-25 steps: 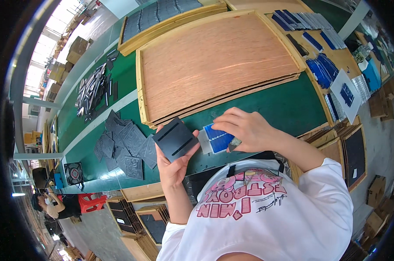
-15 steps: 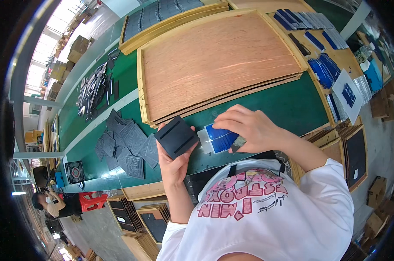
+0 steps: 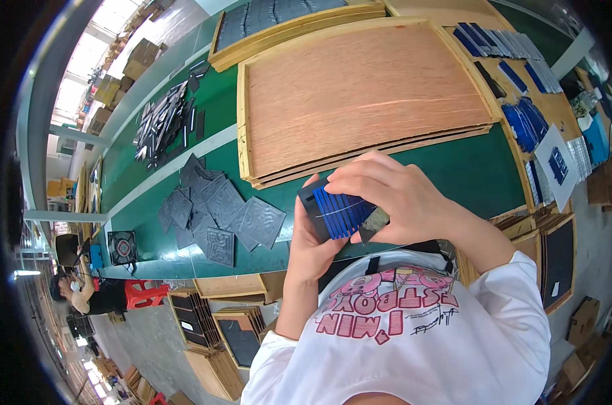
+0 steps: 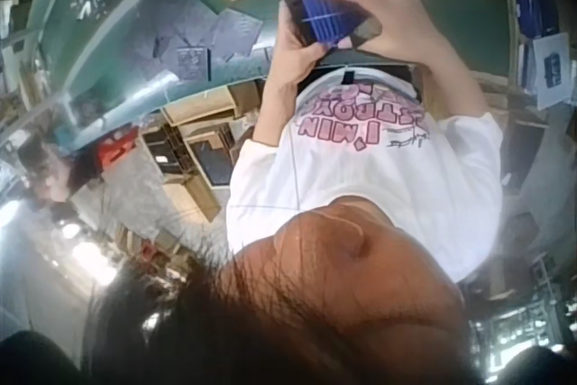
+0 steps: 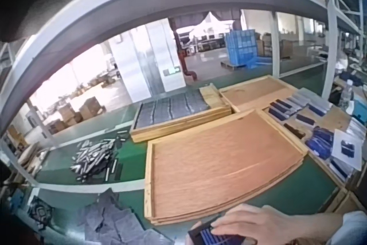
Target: The recorder is assembling small blue solar cell components into black plastic frames at a factory workstation on a conveyor belt.
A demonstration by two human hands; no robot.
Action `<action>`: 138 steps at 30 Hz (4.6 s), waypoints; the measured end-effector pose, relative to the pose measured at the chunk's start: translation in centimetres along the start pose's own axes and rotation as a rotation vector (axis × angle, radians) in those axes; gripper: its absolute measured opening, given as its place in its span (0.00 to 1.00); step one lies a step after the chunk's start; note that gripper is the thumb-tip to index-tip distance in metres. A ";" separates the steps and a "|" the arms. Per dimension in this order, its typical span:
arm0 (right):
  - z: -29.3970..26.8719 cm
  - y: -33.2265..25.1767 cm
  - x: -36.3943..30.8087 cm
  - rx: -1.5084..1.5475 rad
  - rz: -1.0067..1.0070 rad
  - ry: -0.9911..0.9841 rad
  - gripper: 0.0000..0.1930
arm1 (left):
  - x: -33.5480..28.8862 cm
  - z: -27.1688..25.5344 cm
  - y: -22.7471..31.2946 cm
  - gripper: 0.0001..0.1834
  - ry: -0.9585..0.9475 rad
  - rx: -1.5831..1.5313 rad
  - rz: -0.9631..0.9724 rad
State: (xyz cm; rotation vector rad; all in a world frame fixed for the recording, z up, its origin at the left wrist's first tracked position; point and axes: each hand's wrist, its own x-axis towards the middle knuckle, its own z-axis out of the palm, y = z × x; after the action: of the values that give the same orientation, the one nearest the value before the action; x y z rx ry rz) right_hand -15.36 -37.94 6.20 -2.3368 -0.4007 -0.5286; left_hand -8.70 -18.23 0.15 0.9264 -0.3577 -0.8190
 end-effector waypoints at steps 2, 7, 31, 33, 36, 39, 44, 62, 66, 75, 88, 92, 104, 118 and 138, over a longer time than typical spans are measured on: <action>0.3 0.1 0.1 0.002 -0.004 -0.011 0.35 | 0.0 0.1 0.0 0.56 -0.007 -0.004 0.004; 0.3 0.3 0.1 -0.010 0.000 -0.027 0.35 | 0.1 0.1 0.2 0.56 -0.028 -0.008 -0.024; 0.0 0.3 0.8 0.002 -0.050 -0.045 0.36 | 0.0 0.7 0.4 0.57 -0.024 -0.071 -0.072; 0.1 0.4 0.8 0.004 -0.053 -0.045 0.36 | 0.0 0.6 0.3 0.57 -0.030 -0.082 -0.065; 0.0 0.4 0.7 -0.006 -0.057 -0.040 0.35 | 0.0 0.7 0.3 0.57 -0.034 -0.081 -0.047; 0.0 0.3 0.7 -0.006 -0.051 -0.040 0.36 | 0.0 0.8 0.4 0.57 -0.035 -0.069 -0.040; -0.1 0.2 0.6 -0.023 -0.045 -0.040 0.37 | 0.0 0.9 0.4 0.57 -0.035 -0.098 -0.042; 0.1 0.5 0.5 -0.039 -0.035 -0.046 0.39 | -0.4 1.1 1.0 0.51 -0.040 -0.182 -0.042; 0.1 0.7 0.4 -0.074 -0.047 -0.039 0.41 | -0.3 1.1 1.3 0.41 0.002 -0.352 -0.193; -0.3 0.6 0.6 -0.007 -0.016 -0.051 0.39 | -0.4 2.1 1.4 0.37 0.086 -0.276 -0.157; 1.4 2.0 -1.2 0.620 0.457 0.092 0.34 | -0.3 2.7 0.8 0.41 0.113 -0.219 0.022; 1.5 1.8 -0.9 0.769 0.533 0.111 0.33 | -0.1 2.7 0.6 0.40 0.146 -0.247 0.017; 1.9 2.4 -1.2 0.756 0.492 0.124 0.31 | 0.0 2.8 0.7 0.37 0.169 -0.234 0.015; 1.1 2.4 -2.0 0.731 0.452 0.109 0.22 | 0.1 2.9 1.0 0.32 0.205 -0.282 0.011; 2.9 1.6 -0.6 0.494 0.487 0.171 0.41 | -0.2 2.8 -0.6 0.32 0.085 -0.110 0.015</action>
State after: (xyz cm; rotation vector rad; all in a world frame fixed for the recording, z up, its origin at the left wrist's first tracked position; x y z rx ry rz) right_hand -14.45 -37.16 3.05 -1.8039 0.1154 -0.3379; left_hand -10.77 -19.84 1.21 0.8519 -0.2429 -0.7751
